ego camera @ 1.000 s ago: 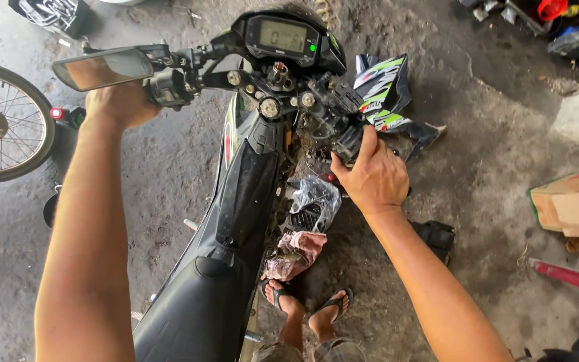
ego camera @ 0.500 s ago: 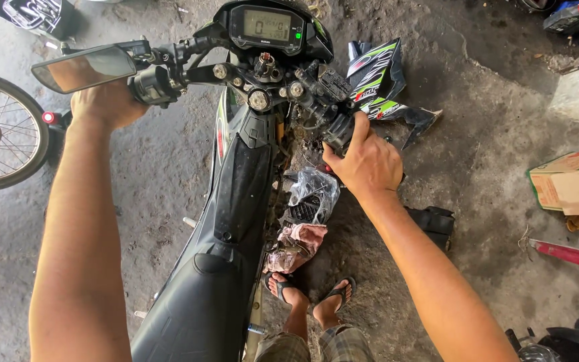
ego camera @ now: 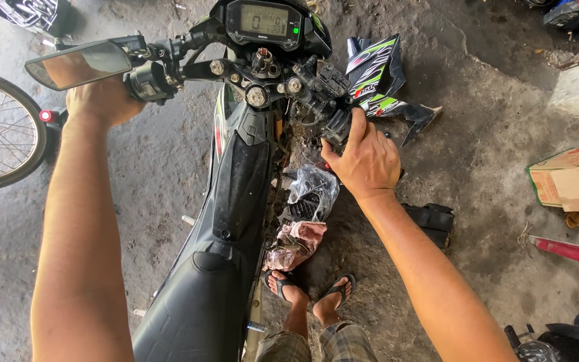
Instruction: The person connects a coiled cable to the motorcycle's electrical system and then repeatedly attempts to start the engine by pressing the starter button on the handlebar. The digital dashboard lights up during the attempts.
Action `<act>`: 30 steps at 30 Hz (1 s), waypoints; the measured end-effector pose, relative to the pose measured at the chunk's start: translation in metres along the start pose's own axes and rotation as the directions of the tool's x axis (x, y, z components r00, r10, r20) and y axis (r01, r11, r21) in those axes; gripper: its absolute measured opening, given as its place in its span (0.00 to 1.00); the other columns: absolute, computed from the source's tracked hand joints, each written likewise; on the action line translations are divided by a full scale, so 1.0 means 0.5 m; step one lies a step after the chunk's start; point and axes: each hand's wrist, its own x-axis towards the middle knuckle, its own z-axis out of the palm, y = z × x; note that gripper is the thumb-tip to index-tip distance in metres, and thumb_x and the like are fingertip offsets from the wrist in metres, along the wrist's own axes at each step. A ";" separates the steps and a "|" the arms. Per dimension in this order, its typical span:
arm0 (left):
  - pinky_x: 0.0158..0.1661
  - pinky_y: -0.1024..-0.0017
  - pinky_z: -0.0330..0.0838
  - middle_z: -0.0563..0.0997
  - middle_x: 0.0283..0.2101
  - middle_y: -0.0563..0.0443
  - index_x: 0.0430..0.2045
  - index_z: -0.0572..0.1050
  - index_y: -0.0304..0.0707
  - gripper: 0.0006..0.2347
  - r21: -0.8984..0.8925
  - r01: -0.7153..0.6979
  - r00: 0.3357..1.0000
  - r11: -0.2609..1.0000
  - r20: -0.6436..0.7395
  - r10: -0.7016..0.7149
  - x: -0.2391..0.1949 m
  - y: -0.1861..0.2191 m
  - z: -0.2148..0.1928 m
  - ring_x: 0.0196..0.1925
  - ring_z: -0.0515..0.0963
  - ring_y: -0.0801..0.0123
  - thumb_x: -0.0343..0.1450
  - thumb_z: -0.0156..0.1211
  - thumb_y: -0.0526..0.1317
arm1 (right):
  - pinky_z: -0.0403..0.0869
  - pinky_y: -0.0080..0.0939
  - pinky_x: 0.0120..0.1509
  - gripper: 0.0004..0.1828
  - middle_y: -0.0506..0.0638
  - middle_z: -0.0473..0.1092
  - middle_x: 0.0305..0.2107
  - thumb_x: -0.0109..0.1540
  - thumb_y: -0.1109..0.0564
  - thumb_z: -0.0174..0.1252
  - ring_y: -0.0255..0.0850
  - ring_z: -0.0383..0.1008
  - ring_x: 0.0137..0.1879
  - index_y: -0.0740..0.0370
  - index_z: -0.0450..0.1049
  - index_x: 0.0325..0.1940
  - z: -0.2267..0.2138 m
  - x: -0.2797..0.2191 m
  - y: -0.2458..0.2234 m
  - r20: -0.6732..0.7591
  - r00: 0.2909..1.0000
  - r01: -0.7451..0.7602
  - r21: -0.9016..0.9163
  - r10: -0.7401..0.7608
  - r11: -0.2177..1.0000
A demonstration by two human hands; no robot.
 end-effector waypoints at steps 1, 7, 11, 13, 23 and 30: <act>0.58 0.50 0.67 0.74 0.62 0.33 0.61 0.73 0.40 0.30 0.000 0.000 1.000 1.000 -0.002 0.000 0.003 -0.005 0.007 0.65 0.70 0.41 0.65 0.67 0.52 | 0.76 0.45 0.40 0.47 0.56 0.74 0.37 0.62 0.31 0.64 0.46 0.78 0.36 0.68 0.57 0.67 -0.001 0.001 0.000 -0.002 1.000 0.000 -0.001 0.000 1.000; 0.56 0.50 0.66 0.74 0.61 0.32 0.61 0.73 0.38 0.31 0.047 -0.077 0.991 0.996 -0.107 0.082 0.005 -0.006 0.012 0.63 0.70 0.40 0.63 0.69 0.52 | 0.77 0.47 0.41 0.46 0.57 0.75 0.35 0.62 0.32 0.65 0.48 0.80 0.35 0.67 0.57 0.67 0.004 0.006 0.002 0.031 0.999 -0.020 0.029 0.019 0.999; 0.58 0.52 0.68 0.75 0.62 0.35 0.62 0.73 0.41 0.28 -0.072 0.009 1.000 0.997 -0.003 -0.009 -0.002 0.009 -0.009 0.63 0.73 0.43 0.67 0.65 0.51 | 0.78 0.49 0.40 0.45 0.58 0.75 0.33 0.62 0.33 0.64 0.49 0.81 0.35 0.67 0.56 0.66 0.011 0.006 0.003 0.057 0.998 -0.027 0.041 0.025 0.999; 0.57 0.52 0.68 0.76 0.61 0.35 0.61 0.74 0.40 0.28 -0.020 -0.006 1.000 1.000 -0.018 0.006 0.000 0.010 -0.010 0.63 0.73 0.43 0.67 0.66 0.52 | 0.79 0.49 0.38 0.44 0.58 0.75 0.32 0.63 0.33 0.64 0.49 0.80 0.34 0.67 0.56 0.66 0.013 0.007 0.005 0.087 0.996 -0.033 0.041 0.029 0.999; 0.60 0.51 0.64 0.72 0.64 0.34 0.64 0.71 0.41 0.31 -0.063 -0.012 0.999 0.998 -0.034 0.010 0.004 -0.007 0.013 0.65 0.69 0.43 0.66 0.65 0.53 | 0.78 0.50 0.42 0.44 0.59 0.75 0.34 0.61 0.32 0.64 0.50 0.81 0.36 0.66 0.57 0.65 0.002 0.011 0.001 0.093 0.995 -0.044 0.047 0.040 0.998; 0.62 0.50 0.63 0.72 0.64 0.34 0.64 0.72 0.40 0.30 -0.048 -0.043 0.996 0.998 -0.086 0.039 0.000 0.004 0.005 0.67 0.67 0.40 0.66 0.66 0.53 | 0.78 0.52 0.45 0.44 0.59 0.75 0.36 0.61 0.34 0.65 0.52 0.81 0.40 0.66 0.57 0.65 -0.009 0.015 -0.003 0.101 0.993 -0.069 0.090 0.059 0.994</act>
